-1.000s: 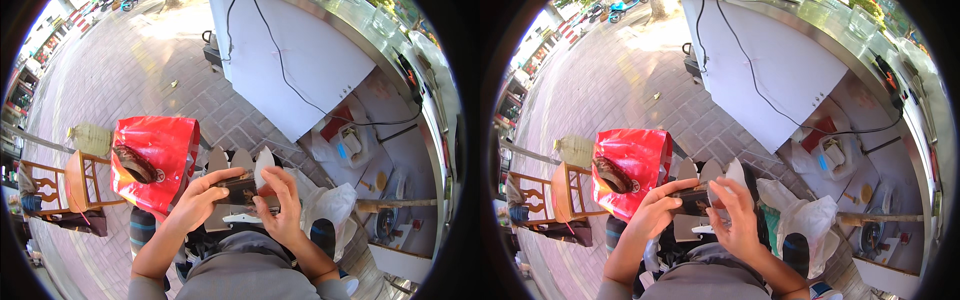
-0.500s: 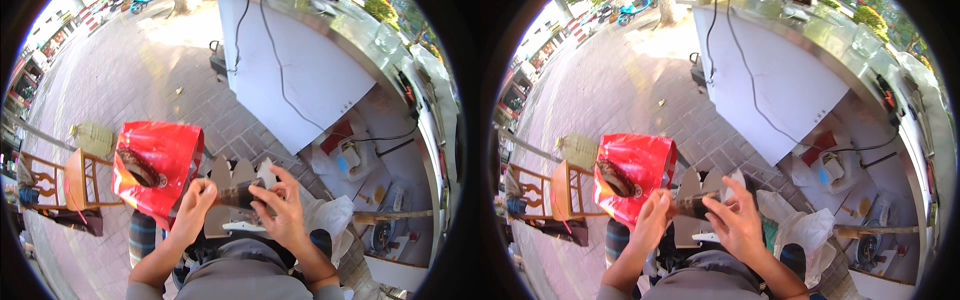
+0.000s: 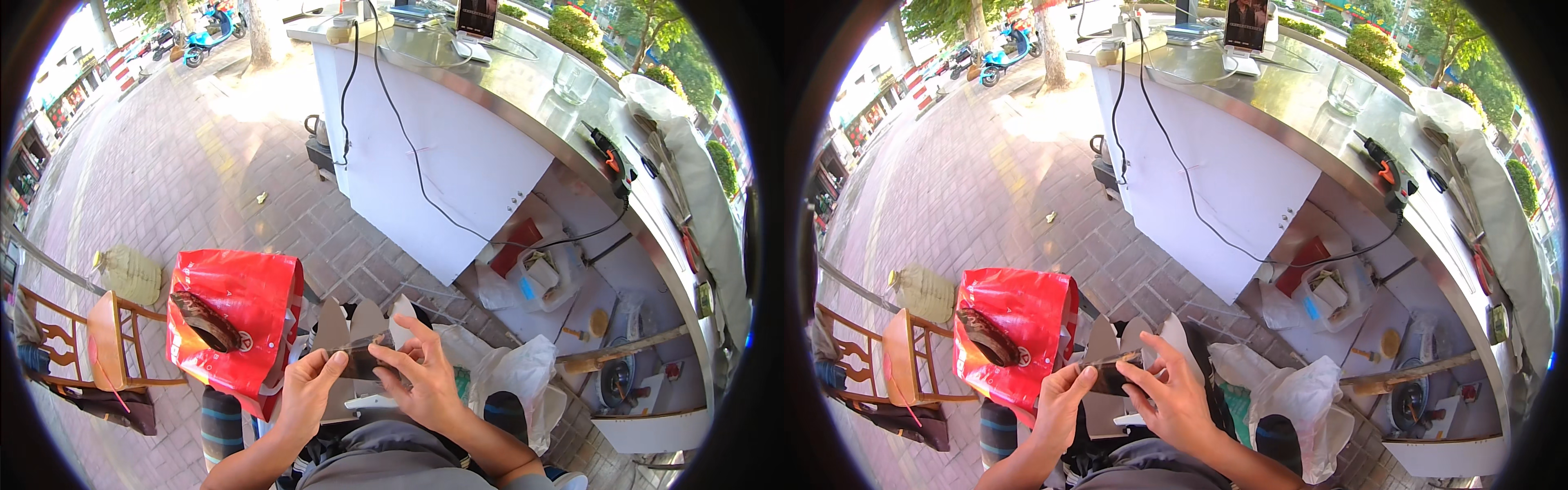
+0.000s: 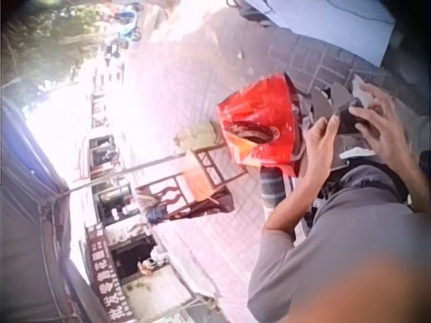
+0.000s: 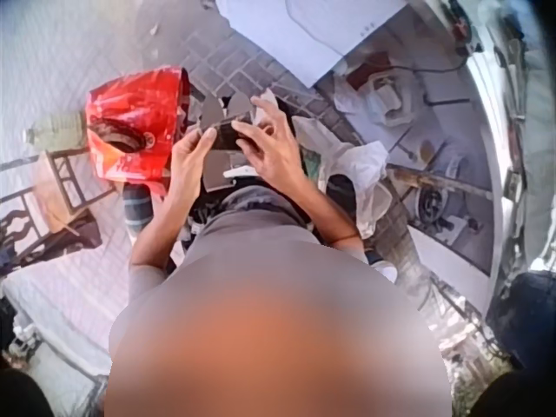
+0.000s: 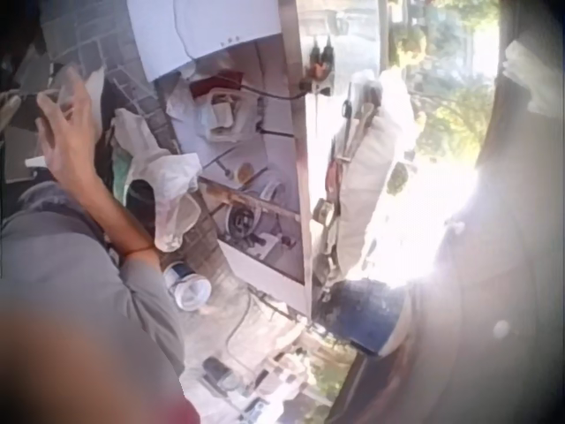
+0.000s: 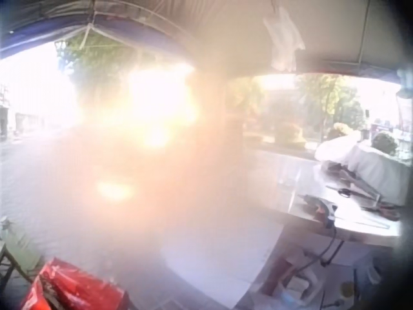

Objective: The person repairs a patterned slip-on shoe by applying hot glue to the sole and attaching a white insole. They press the insole into place, trim excess material, and then place the finished shoe into a clear plastic bag.

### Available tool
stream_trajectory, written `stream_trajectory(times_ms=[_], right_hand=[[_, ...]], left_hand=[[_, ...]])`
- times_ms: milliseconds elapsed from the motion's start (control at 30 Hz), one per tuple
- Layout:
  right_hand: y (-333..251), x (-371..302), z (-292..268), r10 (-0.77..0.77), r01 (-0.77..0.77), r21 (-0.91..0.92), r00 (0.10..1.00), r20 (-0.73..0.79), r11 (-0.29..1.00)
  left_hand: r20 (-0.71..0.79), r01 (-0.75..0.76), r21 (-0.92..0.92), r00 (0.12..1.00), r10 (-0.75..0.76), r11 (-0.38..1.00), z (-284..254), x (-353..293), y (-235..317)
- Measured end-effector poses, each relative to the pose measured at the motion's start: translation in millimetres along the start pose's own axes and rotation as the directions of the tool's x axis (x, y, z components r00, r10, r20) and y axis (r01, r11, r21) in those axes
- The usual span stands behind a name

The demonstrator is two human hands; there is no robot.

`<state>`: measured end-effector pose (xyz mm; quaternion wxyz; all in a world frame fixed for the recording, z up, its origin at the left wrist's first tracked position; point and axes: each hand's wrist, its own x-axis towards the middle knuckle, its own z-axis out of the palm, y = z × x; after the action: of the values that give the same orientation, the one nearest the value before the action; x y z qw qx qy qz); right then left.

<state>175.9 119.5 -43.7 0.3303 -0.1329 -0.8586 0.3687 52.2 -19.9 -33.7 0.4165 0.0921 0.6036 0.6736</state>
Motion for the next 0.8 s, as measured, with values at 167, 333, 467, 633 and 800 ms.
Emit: stream_trajectory(times_ms=[167, 333, 467, 633, 800], right_hand=[[-1.8, -0.1, 0.0, -0.002, 0.002, 0.005, 1.0, 0.004, 1.0], [-1.4, -1.4, -0.9, -0.006, 0.005, 0.038, 1.0, 0.03, 0.999], [-2.9, -4.8, 2.8, -0.012, 0.008, 0.079, 0.998, 0.056, 0.997], [-11.0, -6.9, 3.5, 0.14, -0.132, 0.242, 0.99, -0.017, 0.961], [-17.2, 0.0, -2.7, 0.056, -0.066, 0.169, 0.997, 0.06, 0.983]], left_hand=[[-0.009, -0.002, -0.111, 1.0, 0.001, 0.994, 2.6, -5.3, -2.5], [0.046, 0.107, -0.163, 0.994, -0.1, 0.981, -0.8, -6.8, 1.5], [0.098, 0.146, -0.161, 0.987, -0.131, 0.976, 3.5, -7.8, 2.2], [0.035, 0.045, -0.195, 0.999, -0.039, 0.98, 6.1, -13.2, 8.7], [0.04, -0.126, -0.316, 0.988, 0.146, 0.94, 7.2, -7.0, 4.8]])
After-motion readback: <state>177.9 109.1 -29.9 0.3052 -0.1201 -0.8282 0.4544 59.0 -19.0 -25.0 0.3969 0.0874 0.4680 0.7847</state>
